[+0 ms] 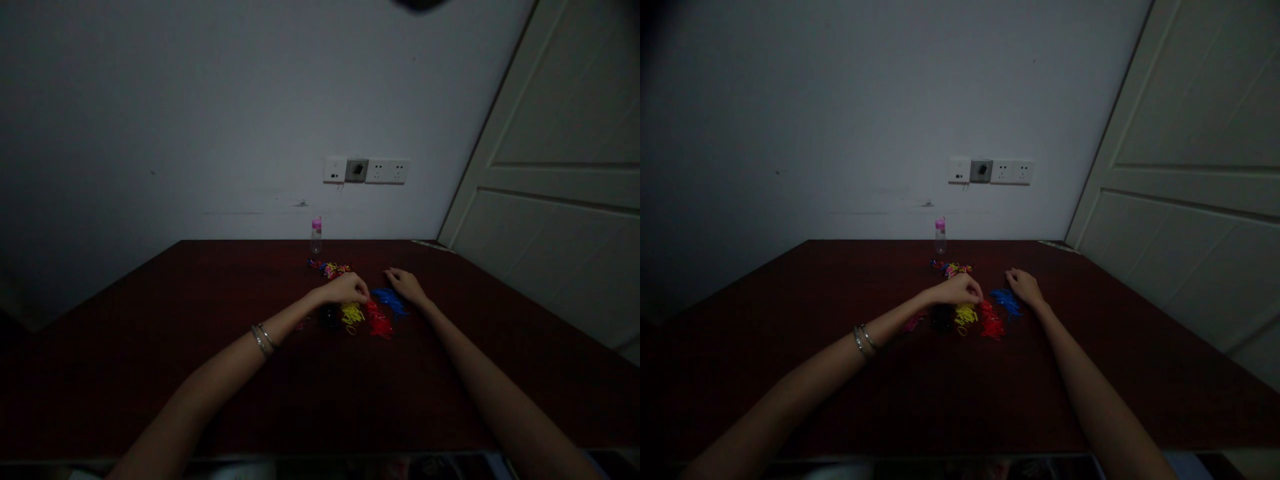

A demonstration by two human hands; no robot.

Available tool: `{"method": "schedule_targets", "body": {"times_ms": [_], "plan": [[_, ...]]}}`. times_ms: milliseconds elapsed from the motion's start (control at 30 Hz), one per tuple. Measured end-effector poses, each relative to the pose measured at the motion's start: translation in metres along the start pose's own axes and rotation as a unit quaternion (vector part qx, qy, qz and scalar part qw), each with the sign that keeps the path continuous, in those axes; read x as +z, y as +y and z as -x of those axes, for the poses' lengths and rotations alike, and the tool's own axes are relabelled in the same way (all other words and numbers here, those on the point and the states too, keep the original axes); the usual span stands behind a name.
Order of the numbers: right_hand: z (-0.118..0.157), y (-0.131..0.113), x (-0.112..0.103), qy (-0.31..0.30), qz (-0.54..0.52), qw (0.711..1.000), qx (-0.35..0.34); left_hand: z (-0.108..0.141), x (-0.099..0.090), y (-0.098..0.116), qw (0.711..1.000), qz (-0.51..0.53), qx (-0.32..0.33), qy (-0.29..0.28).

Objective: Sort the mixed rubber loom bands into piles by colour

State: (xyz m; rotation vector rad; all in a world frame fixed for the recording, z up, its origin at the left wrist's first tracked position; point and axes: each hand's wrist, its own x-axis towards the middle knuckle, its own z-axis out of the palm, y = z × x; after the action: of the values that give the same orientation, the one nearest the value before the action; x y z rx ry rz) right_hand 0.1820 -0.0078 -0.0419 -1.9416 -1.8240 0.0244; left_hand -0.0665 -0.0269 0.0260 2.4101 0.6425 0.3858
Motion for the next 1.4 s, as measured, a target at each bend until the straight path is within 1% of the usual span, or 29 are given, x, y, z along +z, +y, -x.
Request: {"method": "schedule_targets", "body": {"times_ms": [100, 167, 200, 300, 367, 400, 467, 533, 567, 700, 800, 933, 1067, 1200, 1300, 1400], "plan": [[0.000, 0.000, 0.000, 0.000, 0.000, 1.000, -0.004, 0.007, -0.015, -0.023, 0.997, 0.019, -0.025, 0.066], [0.001, 0.000, 0.001, 0.004, -0.001, 1.000, -0.004, 0.015, -0.027, -0.045, 0.990, 0.017, -0.042, 0.133], [0.000, 0.000, 0.001, 0.006, -0.002, 1.000, -0.001, 0.020, -0.033, -0.058, 0.983, 0.016, -0.060, 0.173], [-0.001, 0.001, 0.003, 0.009, -0.007, 1.000, -0.001, 0.037, -0.050, -0.096, 0.950, 0.029, -0.116, 0.290], [-0.001, 0.001, 0.004, 0.010, -0.007, 1.000, -0.007, 0.046, -0.058, -0.117, 0.925, 0.067, -0.150, 0.344], [-0.001, 0.002, 0.004, 0.009, -0.004, 1.000, -0.013, 0.050, -0.061, -0.124, 0.913, 0.096, -0.170, 0.359], [-0.001, 0.001, 0.004, 0.007, 0.007, 1.000, -0.022, 0.055, -0.064, -0.135, 0.891, 0.155, -0.190, 0.383], [0.000, 0.001, 0.003, 0.006, 0.019, 0.999, -0.029, 0.056, -0.064, -0.139, 0.882, 0.190, -0.190, 0.387], [0.000, 0.000, 0.003, 0.006, 0.025, 0.999, -0.031, 0.056, -0.063, -0.140, 0.883, 0.195, -0.187, 0.384], [0.001, -0.001, 0.003, -0.001, 0.041, 0.998, -0.050, 0.055, -0.059, -0.141, 0.899, 0.176, -0.174, 0.360], [0.000, 0.001, 0.004, 0.001, 0.040, 0.998, -0.058, 0.056, -0.059, -0.142, 0.903, 0.163, -0.172, 0.358], [-0.004, 0.006, 0.004, 0.008, 0.012, 0.998, -0.054, 0.059, -0.060, -0.139, 0.906, 0.152, -0.172, 0.355], [-0.011, 0.005, -0.001, 0.013, -0.031, 0.998, -0.053, 0.059, -0.060, -0.138, 0.907, 0.151, -0.169, 0.355], [-0.024, -0.007, -0.006, 0.030, -0.060, 0.996, -0.062, 0.057, -0.060, -0.141, 0.907, 0.151, -0.168, 0.356], [-0.037, -0.026, -0.005, 0.025, -0.100, 0.993, -0.052, 0.057, -0.060, -0.144, 0.907, 0.152, -0.172, 0.353], [-0.048, -0.046, 0.001, 0.016, -0.147, 0.988, -0.033, 0.057, -0.060, -0.145, 0.908, 0.152, -0.172, 0.350]]}}
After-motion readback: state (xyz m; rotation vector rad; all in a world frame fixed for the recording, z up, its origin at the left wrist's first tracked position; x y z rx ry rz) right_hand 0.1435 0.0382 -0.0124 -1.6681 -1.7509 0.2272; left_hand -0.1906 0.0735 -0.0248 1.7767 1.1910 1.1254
